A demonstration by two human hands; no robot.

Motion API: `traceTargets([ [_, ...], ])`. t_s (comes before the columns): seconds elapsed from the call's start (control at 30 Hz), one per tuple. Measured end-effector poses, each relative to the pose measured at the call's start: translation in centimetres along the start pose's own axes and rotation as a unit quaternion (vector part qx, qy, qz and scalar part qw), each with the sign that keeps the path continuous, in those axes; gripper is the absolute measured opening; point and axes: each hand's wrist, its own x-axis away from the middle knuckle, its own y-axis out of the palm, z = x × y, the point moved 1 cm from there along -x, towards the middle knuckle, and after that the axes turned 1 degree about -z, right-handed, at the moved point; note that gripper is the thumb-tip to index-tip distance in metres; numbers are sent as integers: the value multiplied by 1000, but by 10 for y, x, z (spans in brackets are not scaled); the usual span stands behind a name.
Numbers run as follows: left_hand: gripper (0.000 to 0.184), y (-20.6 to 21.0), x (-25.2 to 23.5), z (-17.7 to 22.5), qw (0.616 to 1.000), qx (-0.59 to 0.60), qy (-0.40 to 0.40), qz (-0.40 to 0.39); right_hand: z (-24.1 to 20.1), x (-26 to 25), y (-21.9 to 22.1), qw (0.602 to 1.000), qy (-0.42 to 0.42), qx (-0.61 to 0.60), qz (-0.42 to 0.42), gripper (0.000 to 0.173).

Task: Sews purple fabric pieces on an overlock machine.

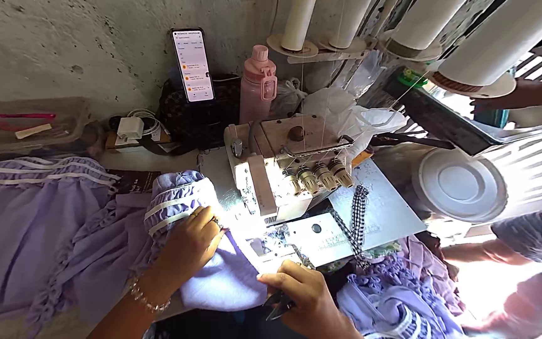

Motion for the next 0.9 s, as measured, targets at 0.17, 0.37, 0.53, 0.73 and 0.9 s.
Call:
traceTargets([
  [0.17, 21, 2, 4, 2, 1000, -8, 5, 30, 2, 1, 3, 1000, 5, 22, -5, 17],
  [0.37, 40, -53, 26, -42, 978, 22, -199, 66, 11, 11, -4, 990, 121, 42, 62, 21],
  [0.53, 39, -66, 56, -86, 901, 238, -356, -72, -12, 11, -5, 977, 147, -155, 26, 22],
  [0.73, 36, -67, 53, -34, 958, 101, -265, 47, -46, 13, 37, 883, 146, -436, -90, 36],
  [0.9, 25, -44, 32, 89, 963, 263, -52, -42, -62, 6, 30, 765, 345, -542, 48, 33],
])
